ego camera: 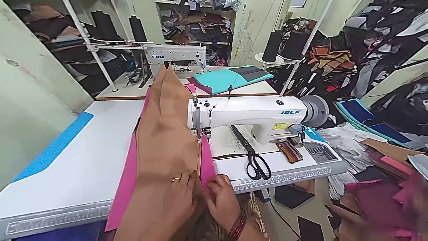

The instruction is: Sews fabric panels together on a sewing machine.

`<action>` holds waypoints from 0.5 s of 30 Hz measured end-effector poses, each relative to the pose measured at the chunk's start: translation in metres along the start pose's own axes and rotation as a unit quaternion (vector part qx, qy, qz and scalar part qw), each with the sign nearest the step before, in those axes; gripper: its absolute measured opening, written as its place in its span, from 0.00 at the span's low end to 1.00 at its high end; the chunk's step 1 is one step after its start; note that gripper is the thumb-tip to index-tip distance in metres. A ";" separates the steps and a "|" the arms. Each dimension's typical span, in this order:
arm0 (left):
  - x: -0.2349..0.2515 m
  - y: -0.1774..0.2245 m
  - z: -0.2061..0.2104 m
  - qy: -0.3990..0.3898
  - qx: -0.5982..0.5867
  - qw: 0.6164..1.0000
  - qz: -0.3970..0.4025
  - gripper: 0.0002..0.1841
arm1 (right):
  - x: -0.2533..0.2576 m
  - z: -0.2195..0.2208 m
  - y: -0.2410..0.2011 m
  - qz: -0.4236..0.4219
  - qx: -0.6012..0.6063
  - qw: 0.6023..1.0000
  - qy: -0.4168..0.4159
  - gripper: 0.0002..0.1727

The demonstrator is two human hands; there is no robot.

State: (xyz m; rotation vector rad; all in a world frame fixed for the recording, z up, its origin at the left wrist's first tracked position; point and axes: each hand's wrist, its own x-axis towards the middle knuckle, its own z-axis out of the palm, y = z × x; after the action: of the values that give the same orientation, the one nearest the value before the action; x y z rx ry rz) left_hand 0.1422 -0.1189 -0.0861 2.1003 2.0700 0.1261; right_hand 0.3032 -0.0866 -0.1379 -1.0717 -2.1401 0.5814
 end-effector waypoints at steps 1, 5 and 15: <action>0.001 0.001 -0.010 -0.060 -0.007 0.998 -0.025 0.37 | -0.003 0.000 -0.005 0.008 -0.026 0.999 -0.028 0.17; 0.003 -0.007 -0.027 -0.078 -0.036 0.994 -0.073 0.32 | -0.008 0.018 -0.017 -0.047 -0.167 0.985 -0.018 0.21; 0.020 0.023 -0.102 -0.132 0.127 0.981 -0.064 0.20 | 0.012 -0.002 -0.067 0.031 0.061 0.975 -0.211 0.17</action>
State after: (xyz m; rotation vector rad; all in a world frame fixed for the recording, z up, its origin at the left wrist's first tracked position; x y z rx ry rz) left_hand 0.1461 -0.0919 0.0165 1.9758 2.1409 -0.4330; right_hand 0.2646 -0.1143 -0.0893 -1.0187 -2.3952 1.0342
